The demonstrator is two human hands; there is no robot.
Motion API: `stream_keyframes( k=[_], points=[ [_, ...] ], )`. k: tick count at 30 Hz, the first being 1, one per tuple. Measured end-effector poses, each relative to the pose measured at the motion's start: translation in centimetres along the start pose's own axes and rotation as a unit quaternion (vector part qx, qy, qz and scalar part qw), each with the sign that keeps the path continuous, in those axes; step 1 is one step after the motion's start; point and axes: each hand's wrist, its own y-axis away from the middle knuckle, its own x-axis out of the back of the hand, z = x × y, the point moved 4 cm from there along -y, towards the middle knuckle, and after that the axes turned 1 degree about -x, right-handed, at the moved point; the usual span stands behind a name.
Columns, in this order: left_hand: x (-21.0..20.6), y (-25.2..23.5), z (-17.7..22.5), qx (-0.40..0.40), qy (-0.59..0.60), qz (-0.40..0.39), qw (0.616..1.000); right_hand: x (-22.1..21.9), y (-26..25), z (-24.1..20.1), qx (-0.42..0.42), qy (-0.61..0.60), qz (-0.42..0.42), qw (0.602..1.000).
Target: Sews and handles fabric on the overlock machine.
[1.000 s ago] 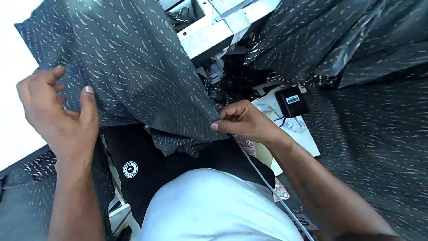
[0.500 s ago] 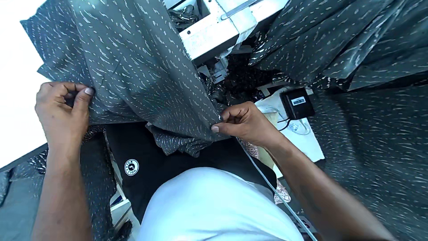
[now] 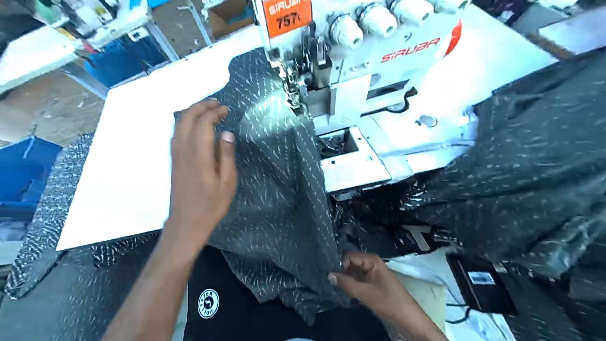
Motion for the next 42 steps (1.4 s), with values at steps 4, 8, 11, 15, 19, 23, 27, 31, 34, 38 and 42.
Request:
stream_keyframes(
  k=[4, 8, 11, 15, 19, 23, 27, 31, 34, 38, 42],
  points=[
    [-3.6, -0.8, 2.7, -0.011, -0.005, -0.086, 0.996, 0.2, 0.2, -0.1, -0.004, -0.007, -0.037, 0.999],
    [-4.5, -1.6, 1.9, -0.01, -0.022, -0.114, 0.993, 0.1, 0.4, -1.4, 0.02, -0.053, -0.089, 0.994],
    [-5.1, -2.9, 1.2, 0.002, -0.022, -0.14, 0.99, 0.1, -0.2, -2.7, 0.068, -0.089, -0.098, 0.989],
    [-6.1, -6.7, -0.4, 0.029, -0.036, -0.189, 0.981, 0.2, -1.5, -6.0, 0.139, -0.111, -0.119, 0.977],
    [-6.8, -9.6, -1.7, 0.046, -0.046, -0.206, 0.976, 0.5, -4.1, -7.3, 0.146, -0.073, -0.104, 0.981],
    [-8.1, -12.4, -3.8, 0.075, -0.021, -0.183, 0.98, 0.4, -5.5, -8.1, 0.153, -0.078, -0.089, 0.981],
    [-5.6, -11.3, -3.7, 0.003, 0.043, 0.005, 0.999, 0.6, -5.0, -6.6, 0.13, -0.003, -0.107, 0.986],
    [-1.7, 0.0, -3.9, 0.114, 0.064, -0.149, 0.98, 1.7, -2.8, -4.5, 0.039, 0.088, -0.199, 0.975],
    [-1.9, 7.2, -7.7, 0.175, 0.049, -0.257, 0.949, 1.9, -2.5, -5.1, -0.023, 0.033, -0.202, 0.979],
    [-1.1, 6.7, -9.4, 0.136, -0.075, -0.167, 0.974, 0.2, -1.9, -6.2, -0.041, 0.001, -0.198, 0.979],
    [-0.7, 6.7, -5.3, 0.069, -0.073, -0.049, 0.994, -0.3, 0.0, -6.1, -0.044, 0.006, -0.113, 0.993]
  ],
)
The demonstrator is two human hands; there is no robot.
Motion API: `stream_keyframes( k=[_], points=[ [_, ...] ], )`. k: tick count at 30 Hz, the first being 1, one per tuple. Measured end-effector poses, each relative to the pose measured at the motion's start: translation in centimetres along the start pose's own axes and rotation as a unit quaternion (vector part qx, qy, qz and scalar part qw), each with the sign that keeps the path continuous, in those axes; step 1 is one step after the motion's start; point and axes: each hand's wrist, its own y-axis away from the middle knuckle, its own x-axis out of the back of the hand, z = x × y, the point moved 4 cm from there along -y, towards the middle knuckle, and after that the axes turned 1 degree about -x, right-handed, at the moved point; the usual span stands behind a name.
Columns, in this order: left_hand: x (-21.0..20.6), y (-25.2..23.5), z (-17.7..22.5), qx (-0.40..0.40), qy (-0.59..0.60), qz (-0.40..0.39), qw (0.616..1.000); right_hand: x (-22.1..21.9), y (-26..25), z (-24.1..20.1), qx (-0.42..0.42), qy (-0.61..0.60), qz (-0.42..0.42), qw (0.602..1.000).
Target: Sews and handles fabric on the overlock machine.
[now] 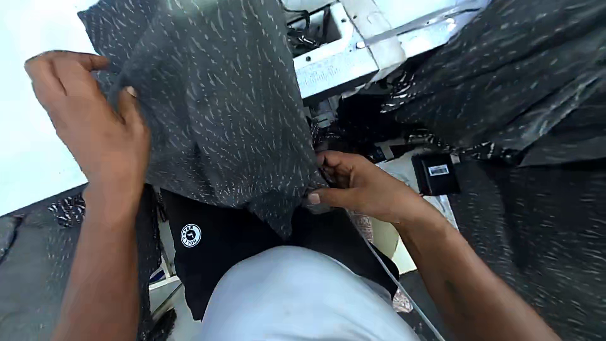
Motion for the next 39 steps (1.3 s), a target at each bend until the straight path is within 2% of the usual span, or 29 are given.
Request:
stream_keyframes(
  k=[2, 4, 7, 11, 17, 20, 24, 29, 35, 39],
  points=[
    [-0.4, 3.5, 6.0, -0.07, 0.107, -0.025, 0.991, -0.4, 0.9, 0.0, 0.01, 0.009, 0.033, 0.999],
    [-2.2, 7.6, 11.8, -0.118, 0.196, -0.096, 0.969, -0.7, 1.5, -0.1, 0.024, 0.025, 0.054, 0.998],
    [-5.6, 10.1, 15.4, -0.138, 0.227, -0.13, 0.955, -1.2, 1.8, -0.1, 0.045, 0.064, 0.067, 0.995],
    [-6.7, 9.9, 15.1, -0.142, 0.251, -0.083, 0.954, -1.3, 1.9, -0.1, 0.03, 0.034, 0.064, 0.997],
    [-6.7, 10.1, 13.4, -0.092, 0.339, -0.083, 0.932, -0.4, -0.3, 0.6, 0.018, -0.101, 0.075, 0.992],
    [-6.4, 10.2, 13.2, -0.088, 0.35, -0.081, 0.929, -0.4, -1.8, 0.4, 0.024, -0.057, 0.084, 0.995],
    [-5.8, 10.7, 12.8, -0.066, 0.359, -0.087, 0.927, -0.3, -3.1, -0.4, 0.017, 0.008, 0.024, 1.0],
    [-5.7, 10.9, 12.7, -0.043, 0.36, -0.104, 0.926, 0.2, -3.7, -0.8, 0.018, 0.083, 0.006, 0.996],
    [-5.5, 11.0, 12.9, -0.059, 0.338, -0.099, 0.934, 0.7, -3.4, -0.9, 0.029, 0.055, 0.027, 0.998],
    [-5.3, 11.0, 13.0, -0.054, 0.331, -0.102, 0.937, 0.5, -4.8, -1.5, 0.032, 0.129, 0.008, 0.991]
  ],
)
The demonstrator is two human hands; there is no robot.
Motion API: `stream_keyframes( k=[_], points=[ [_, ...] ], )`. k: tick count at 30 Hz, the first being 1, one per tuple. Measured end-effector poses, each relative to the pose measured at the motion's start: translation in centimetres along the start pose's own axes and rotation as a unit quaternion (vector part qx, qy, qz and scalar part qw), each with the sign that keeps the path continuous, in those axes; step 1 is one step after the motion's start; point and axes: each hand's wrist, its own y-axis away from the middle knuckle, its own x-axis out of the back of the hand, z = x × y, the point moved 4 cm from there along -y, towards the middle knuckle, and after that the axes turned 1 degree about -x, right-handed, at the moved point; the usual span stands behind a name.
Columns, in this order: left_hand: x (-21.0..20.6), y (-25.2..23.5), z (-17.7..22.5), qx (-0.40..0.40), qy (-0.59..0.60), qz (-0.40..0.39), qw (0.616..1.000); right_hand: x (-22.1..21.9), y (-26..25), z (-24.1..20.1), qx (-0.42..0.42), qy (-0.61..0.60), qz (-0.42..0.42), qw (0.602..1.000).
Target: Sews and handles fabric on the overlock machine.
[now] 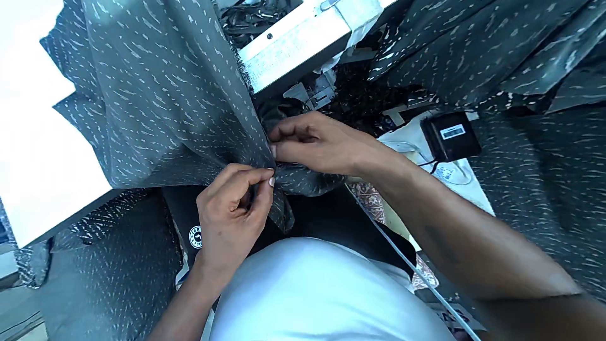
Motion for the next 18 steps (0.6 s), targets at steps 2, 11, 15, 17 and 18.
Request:
stream_keyframes(
  k=[2, 11, 15, 17, 18],
  points=[
    [0.2, 0.0, 0.3, 0.009, -0.006, -0.002, 1.0, 0.1, -0.6, -0.5, 0.004, 0.059, -0.021, 0.998],
    [-0.2, -0.3, 1.0, 0.001, -0.004, -0.007, 1.0, -0.2, 1.8, -0.3, 0.022, -0.068, 0.005, 0.997],
    [-0.2, -0.4, 1.3, -0.012, -0.002, -0.007, 1.0, -0.3, 3.2, -0.1, 0.004, -0.122, 0.018, 0.992],
    [-0.1, -0.3, 1.4, -0.012, -0.003, -0.007, 1.0, -0.3, 3.7, -0.1, -0.002, -0.125, 0.026, 0.992],
    [-0.1, -0.2, 1.3, -0.012, -0.002, -0.007, 1.0, -0.3, 3.9, -0.2, -0.001, -0.122, 0.03, 0.992]
  ],
)
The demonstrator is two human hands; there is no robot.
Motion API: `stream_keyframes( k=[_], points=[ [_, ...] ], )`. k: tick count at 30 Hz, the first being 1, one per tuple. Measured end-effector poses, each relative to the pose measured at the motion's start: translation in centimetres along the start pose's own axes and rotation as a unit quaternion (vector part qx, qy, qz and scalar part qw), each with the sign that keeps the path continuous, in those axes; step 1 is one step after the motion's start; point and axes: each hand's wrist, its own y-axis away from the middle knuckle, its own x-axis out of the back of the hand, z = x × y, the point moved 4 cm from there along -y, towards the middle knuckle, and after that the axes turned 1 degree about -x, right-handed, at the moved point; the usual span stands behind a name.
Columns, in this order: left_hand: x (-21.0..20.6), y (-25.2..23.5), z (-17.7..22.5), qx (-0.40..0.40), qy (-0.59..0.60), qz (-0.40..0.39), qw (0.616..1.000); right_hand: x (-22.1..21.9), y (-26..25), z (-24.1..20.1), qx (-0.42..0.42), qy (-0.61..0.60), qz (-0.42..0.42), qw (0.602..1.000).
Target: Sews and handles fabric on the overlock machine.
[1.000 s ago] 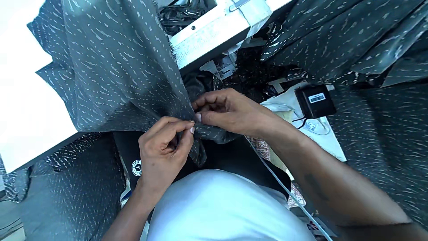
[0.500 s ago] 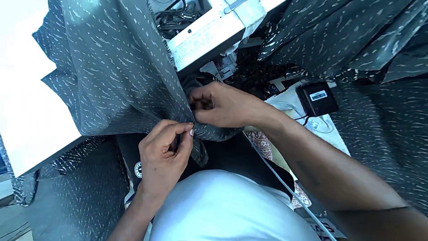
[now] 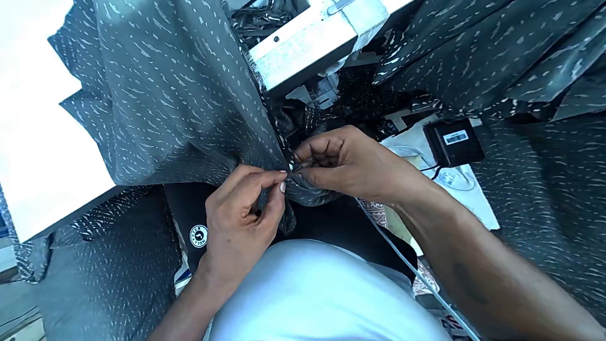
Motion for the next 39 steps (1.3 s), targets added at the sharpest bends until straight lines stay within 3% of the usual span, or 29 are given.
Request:
stream_keyframes(
  k=[10, 26, 29, 31, 32, 34, 36, 39],
  points=[
    [0.3, -0.1, -0.1, 0.025, 0.077, -0.01, 0.997, -0.3, 0.4, -0.9, 0.014, 0.003, 0.009, 1.0],
    [0.5, 0.5, 1.4, -0.072, -0.111, -0.004, 0.991, -0.1, 0.7, -2.0, 0.042, 0.032, 0.011, 0.999],
    [0.9, 0.4, 1.2, -0.015, 0.011, -0.043, 0.999, -0.5, 0.6, -2.0, 0.049, 0.009, 0.034, 0.998],
    [3.0, -1.2, 0.5, 0.048, 0.121, -0.068, 0.989, -0.9, 0.6, -2.1, 0.026, -0.073, 0.023, 0.997],
    [4.7, -2.5, 0.2, 0.057, 0.122, -0.047, 0.99, -1.2, 0.6, -2.0, 0.002, -0.135, 0.004, 0.991],
    [8.5, -5.9, -0.1, 0.024, 0.035, 0.035, 0.998, -1.7, 0.4, -1.7, -0.043, -0.211, -0.029, 0.976],
    [11.1, -9.9, -0.5, -0.024, -0.055, 0.096, 0.994, -2.0, 0.1, -1.4, -0.075, -0.207, -0.031, 0.975],
    [12.0, -16.4, -1.7, -0.032, -0.172, 0.069, 0.982, -2.0, -0.1, -1.0, -0.08, -0.17, -0.005, 0.982]
  ],
)
